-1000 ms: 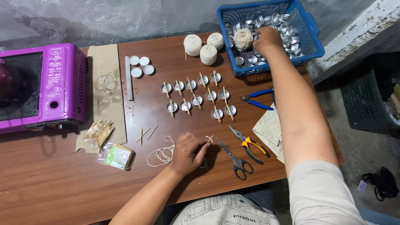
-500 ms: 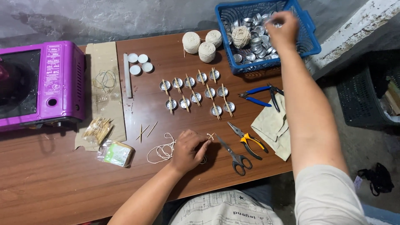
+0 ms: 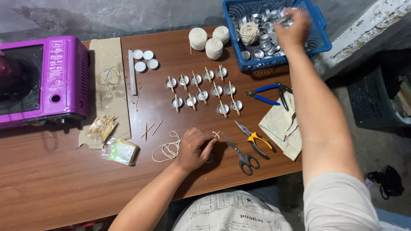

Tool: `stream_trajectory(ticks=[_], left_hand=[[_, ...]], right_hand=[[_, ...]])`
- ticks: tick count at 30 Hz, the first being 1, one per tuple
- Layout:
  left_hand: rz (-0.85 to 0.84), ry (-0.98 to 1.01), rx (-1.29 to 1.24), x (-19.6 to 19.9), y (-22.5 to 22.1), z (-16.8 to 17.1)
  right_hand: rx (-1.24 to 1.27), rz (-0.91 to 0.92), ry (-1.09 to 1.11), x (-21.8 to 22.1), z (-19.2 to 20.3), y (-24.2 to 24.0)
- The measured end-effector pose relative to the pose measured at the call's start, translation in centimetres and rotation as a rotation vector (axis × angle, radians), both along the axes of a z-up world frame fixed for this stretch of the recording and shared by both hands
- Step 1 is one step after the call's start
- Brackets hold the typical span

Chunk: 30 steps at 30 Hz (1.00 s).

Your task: Assembling candle wicks by threading cotton string through metal tabs and cutting them to size using scissors.

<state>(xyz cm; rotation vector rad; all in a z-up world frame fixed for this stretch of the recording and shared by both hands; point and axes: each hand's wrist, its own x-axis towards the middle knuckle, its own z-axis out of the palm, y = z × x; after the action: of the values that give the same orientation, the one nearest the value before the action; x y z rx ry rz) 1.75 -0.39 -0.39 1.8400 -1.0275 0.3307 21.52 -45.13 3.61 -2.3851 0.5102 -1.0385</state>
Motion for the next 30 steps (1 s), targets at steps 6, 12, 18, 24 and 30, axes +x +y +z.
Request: stream_trajectory(ticks=[6,12,18,24,30], left_hand=[[0.011,0.001,-0.001,0.0,0.0,0.1],[0.032,-0.001,-0.025,0.0,0.1,0.1],[0.089,0.224,-0.189,-0.2,-0.4,-0.1],[0.152,0.328,-0.283,0.4,0.0,-1.0],[0.178,0.339,-0.314,0.3,0.3,-0.8]], right_hand=[[-0.271,-0.034,-0.149,-1.4,1.3,1.2],[0.364,0.624,0.175,-11.3,6.3,15.6],[-0.062,0.933,0.351,-15.6,-1.1,21.7],[-0.453,0.873,0.447,-16.1,-4.4,22.8],[-0.511,0.833,0.422,-16.0,-5.2,23.5]])
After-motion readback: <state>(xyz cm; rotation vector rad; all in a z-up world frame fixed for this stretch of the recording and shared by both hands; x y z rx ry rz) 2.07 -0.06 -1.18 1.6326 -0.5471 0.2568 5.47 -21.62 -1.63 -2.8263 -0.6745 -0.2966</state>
